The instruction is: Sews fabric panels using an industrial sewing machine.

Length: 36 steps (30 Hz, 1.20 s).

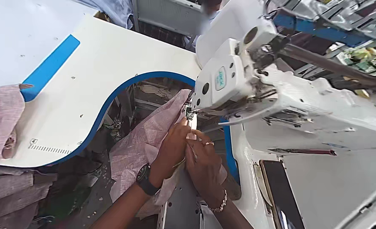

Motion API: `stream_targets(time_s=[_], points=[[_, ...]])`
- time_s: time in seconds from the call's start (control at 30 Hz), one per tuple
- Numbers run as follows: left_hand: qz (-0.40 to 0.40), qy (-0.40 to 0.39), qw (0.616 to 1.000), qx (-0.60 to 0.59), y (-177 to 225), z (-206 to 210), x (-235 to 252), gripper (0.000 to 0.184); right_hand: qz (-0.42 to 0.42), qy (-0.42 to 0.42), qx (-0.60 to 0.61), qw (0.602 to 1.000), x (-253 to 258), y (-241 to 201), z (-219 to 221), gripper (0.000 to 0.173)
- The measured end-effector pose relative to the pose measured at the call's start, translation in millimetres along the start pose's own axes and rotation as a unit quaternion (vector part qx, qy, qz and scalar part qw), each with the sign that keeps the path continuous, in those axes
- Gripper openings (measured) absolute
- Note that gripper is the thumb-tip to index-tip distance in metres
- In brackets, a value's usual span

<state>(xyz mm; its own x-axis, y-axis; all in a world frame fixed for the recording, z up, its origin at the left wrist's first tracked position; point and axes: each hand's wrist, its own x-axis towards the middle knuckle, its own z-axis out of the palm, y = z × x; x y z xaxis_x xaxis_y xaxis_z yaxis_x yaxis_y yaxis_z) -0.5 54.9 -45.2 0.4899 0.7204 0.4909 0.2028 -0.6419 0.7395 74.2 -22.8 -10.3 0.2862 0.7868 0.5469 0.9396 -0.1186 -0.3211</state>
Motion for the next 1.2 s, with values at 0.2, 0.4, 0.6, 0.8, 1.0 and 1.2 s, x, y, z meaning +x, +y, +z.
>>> stream_targets(time_s=[0.2, 0.4, 0.6, 0.8, 1.0, 1.2], points=[[-0.153, -0.15, 0.971, -0.102, 15.1, -53.5, -13.5, 0.039, 0.032, -0.059, -0.106, 0.992, -37.7, -3.0, -72.6, 0.024], [0.006, 0.002, 1.0, 0.025, 55.2, -46.8, -85.9, 0.023, -0.13, -0.152, -0.237, 0.951, -33.7, -25.0, -129.4, 0.013], [-0.021, 0.039, 0.996, -0.075, 28.7, -25.0, -99.7, 0.032, -0.091, -0.212, -0.153, 0.961, -39.5, -66.2, -69.7, 0.012], [-0.031, 0.065, 0.991, -0.115, 12.4, -6.6, -65.1, 0.032, -0.056, -0.219, -0.172, 0.959, -9.2, -54.0, -56.8, 0.013], [-0.082, 0.037, 0.987, -0.13, 15.4, -8.3, -41.9, 0.032, 0.11, -0.214, 0.104, 0.965, 23.9, 18.0, -108.5, 0.013], [-0.105, -0.026, 0.989, -0.1, 24.4, -24.0, -43.8, 0.031, 0.006, -0.271, -0.029, 0.962, -3.4, 16.8, -138.9, 0.029]])
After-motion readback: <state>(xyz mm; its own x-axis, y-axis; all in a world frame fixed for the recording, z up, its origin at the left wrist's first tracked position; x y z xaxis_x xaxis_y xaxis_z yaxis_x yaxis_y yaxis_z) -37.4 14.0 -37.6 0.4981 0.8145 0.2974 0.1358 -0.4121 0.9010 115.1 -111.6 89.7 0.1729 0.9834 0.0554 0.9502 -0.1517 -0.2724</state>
